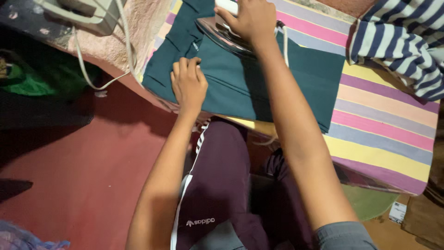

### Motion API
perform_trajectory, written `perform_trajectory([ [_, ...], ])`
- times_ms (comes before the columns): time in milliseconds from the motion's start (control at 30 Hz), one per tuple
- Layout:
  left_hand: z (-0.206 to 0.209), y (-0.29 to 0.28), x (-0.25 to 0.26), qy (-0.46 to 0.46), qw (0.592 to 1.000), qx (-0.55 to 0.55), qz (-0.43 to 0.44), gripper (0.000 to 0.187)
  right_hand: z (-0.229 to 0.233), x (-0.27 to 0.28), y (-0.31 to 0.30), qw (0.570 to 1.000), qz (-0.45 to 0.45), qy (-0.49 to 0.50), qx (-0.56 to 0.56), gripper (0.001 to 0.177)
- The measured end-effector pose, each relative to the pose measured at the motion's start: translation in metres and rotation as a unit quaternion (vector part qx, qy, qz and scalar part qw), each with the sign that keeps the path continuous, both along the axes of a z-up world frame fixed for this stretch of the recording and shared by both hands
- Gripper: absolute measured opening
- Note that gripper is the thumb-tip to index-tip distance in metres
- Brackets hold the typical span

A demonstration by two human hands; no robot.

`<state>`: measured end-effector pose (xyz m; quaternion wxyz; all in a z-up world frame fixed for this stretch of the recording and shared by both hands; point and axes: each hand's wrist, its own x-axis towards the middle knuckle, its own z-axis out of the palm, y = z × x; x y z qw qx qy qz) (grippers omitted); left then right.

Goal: The person irons a dark green pair of trousers on a striped ironing board, smoothing the fabric with one hand while moving the iron with the other. After ironing, the person folds the trousers and places them on a pile of other clothes.

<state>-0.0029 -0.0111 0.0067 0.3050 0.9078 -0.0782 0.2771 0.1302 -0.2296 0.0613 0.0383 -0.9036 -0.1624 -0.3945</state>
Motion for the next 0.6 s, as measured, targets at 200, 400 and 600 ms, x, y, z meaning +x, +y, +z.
perform_trajectory([
  [200, 0.007, 0.003, 0.002, 0.009, 1.0, -0.007, -0.001, 0.018, 0.0, 0.006, 0.011, 0.996, -0.08, 0.048, 0.01, 0.079],
  [400, 0.007, 0.001, 0.002, 0.015, 1.0, 0.018, 0.009, 0.028, -0.002, 0.0, 0.001, 0.998, -0.062, 0.025, 0.003, 0.08],
  [600, 0.005, 0.001, 0.002, 0.008, 1.0, 0.001, -0.001, 0.029, -0.003, -0.004, -0.014, 0.998, -0.017, 0.052, -0.028, 0.078],
])
